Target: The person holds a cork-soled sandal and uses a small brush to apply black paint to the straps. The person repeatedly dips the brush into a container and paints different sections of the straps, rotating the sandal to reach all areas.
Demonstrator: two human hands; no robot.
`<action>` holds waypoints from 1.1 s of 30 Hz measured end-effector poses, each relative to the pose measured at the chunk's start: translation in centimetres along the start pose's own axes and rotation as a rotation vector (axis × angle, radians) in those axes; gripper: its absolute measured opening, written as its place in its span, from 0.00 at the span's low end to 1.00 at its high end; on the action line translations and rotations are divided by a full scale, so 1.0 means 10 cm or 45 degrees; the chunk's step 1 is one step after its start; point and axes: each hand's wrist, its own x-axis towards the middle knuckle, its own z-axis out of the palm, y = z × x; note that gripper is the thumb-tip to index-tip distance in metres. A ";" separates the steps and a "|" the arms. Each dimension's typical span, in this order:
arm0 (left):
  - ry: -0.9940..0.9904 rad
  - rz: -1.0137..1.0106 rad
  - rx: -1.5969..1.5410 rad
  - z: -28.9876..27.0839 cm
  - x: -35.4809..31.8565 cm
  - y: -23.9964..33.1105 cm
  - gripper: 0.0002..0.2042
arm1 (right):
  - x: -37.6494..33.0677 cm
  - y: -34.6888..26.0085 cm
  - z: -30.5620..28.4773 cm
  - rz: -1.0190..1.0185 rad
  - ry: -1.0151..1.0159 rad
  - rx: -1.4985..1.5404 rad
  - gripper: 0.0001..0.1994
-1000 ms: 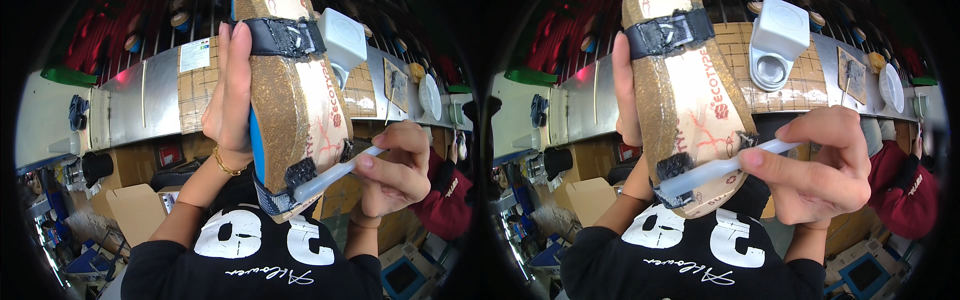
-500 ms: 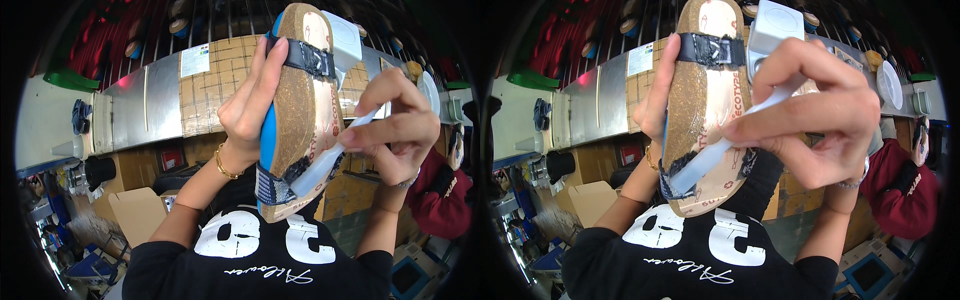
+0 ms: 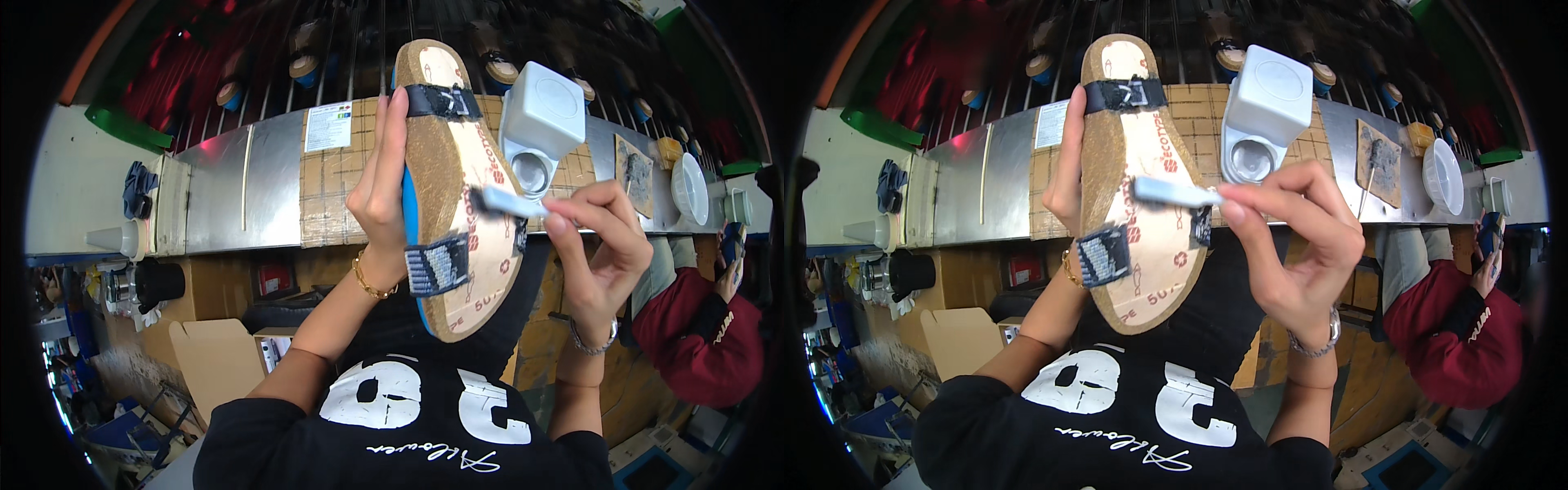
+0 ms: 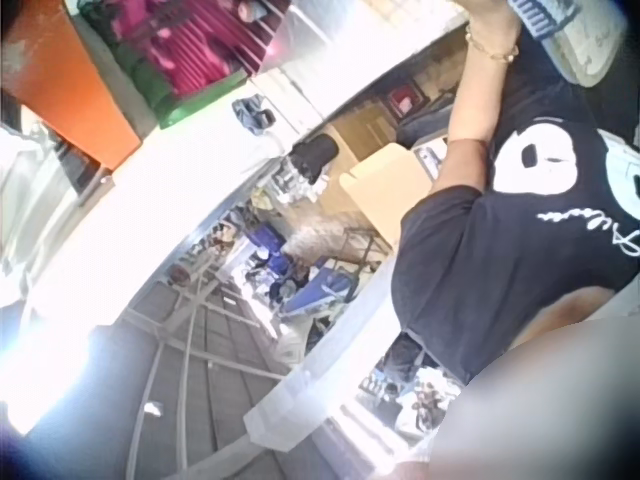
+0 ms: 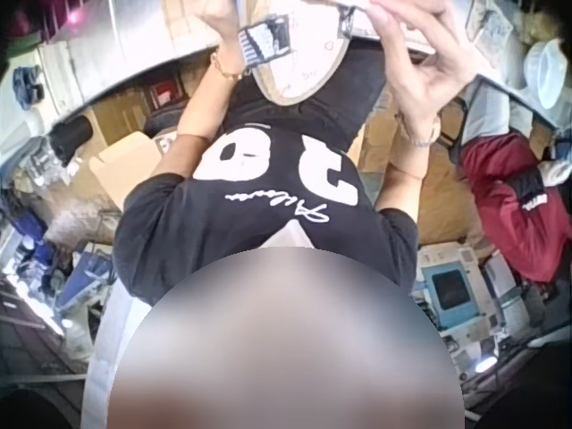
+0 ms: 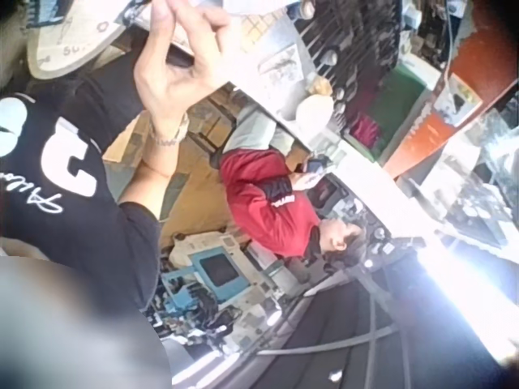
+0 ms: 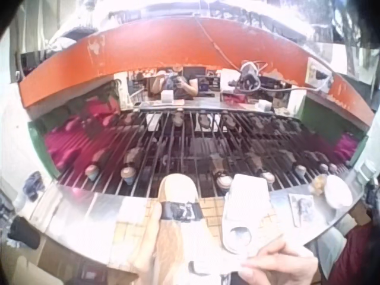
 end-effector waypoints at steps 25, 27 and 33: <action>0.097 0.094 0.096 -0.04 0.12 0.06 0.31 | -0.01 -0.22 -0.04 -0.385 0.068 -0.164 0.17; 0.082 0.073 0.083 -0.04 0.12 0.07 0.31 | -0.02 -0.20 -0.03 -0.378 0.049 -0.110 0.18; -0.007 -0.001 0.087 -0.08 0.08 0.12 0.33 | 0.07 -0.22 -0.20 -0.334 -0.244 0.006 0.14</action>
